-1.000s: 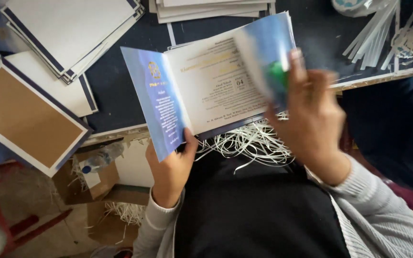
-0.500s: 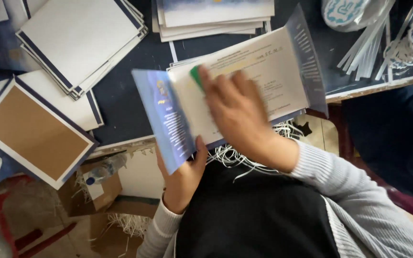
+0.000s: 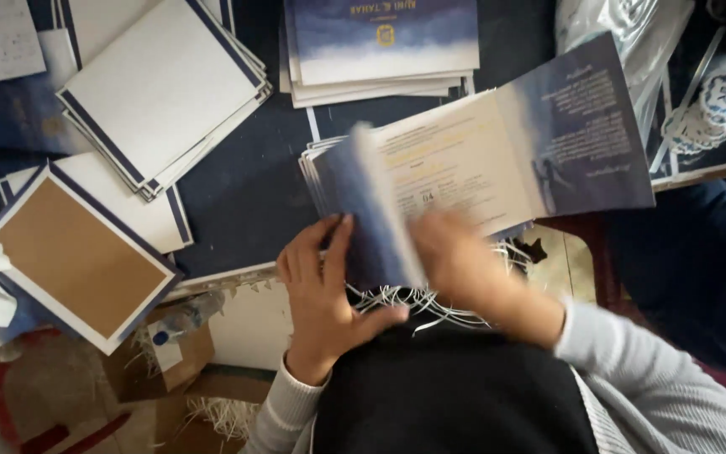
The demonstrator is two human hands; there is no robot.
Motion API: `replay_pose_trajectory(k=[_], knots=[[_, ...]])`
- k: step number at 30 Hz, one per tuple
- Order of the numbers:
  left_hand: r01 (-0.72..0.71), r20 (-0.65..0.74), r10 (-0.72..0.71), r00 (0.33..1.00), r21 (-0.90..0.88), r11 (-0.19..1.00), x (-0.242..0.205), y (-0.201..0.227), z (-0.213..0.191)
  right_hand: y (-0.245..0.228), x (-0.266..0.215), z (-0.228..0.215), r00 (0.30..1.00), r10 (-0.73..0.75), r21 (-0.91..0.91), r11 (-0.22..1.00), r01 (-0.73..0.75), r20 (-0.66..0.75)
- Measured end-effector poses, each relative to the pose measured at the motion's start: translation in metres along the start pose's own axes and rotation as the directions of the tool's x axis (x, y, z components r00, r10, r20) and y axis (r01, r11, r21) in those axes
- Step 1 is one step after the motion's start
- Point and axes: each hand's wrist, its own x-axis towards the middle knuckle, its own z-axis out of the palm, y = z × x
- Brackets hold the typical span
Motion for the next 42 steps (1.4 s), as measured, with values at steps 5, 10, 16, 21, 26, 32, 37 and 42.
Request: replay_pose_trajectory(k=[5,10,16,21,26,32,37,42], knots=[[-0.135,-0.009,0.136,0.991,0.035,0.990,0.037,0.003,-0.011,0.043,-0.036,-0.009,0.954,0.243,0.800,0.528,-0.284,0.178],[-0.233,0.169,0.204,0.964,0.177,0.956,0.076,-0.016,-0.014,0.122,-0.076,0.021,0.885,0.391,0.217,0.868,-0.446,0.252],[-0.294,0.441,0.238,0.865,0.061,0.954,0.131,-0.041,-0.001,0.166,-0.047,0.041,0.464,0.656,0.749,-0.244,-0.616,0.595],[-0.234,0.658,0.238,0.714,-0.096,0.967,0.183,-0.052,0.017,0.113,-0.007,0.042,0.573,0.322,0.521,-0.823,-0.224,0.754],[-0.062,0.512,0.091,0.854,-0.073,0.995,0.245,-0.084,0.040,0.058,0.052,0.003,0.971,-0.006,0.918,-0.326,-0.227,0.238],[0.042,0.083,-0.080,0.993,0.387,0.921,0.314,-0.166,0.130,0.055,0.051,-0.002,0.975,0.100,0.940,-0.301,-0.159,0.197],[-0.107,0.212,0.012,0.977,0.442,0.890,0.341,-0.185,0.126,0.057,0.050,-0.005,0.976,0.113,0.938,-0.314,-0.144,0.188],[-0.148,0.481,-0.092,0.872,0.438,0.887,0.357,-0.175,0.110,0.058,0.051,-0.005,0.978,0.114,0.943,-0.307,-0.131,0.173]])
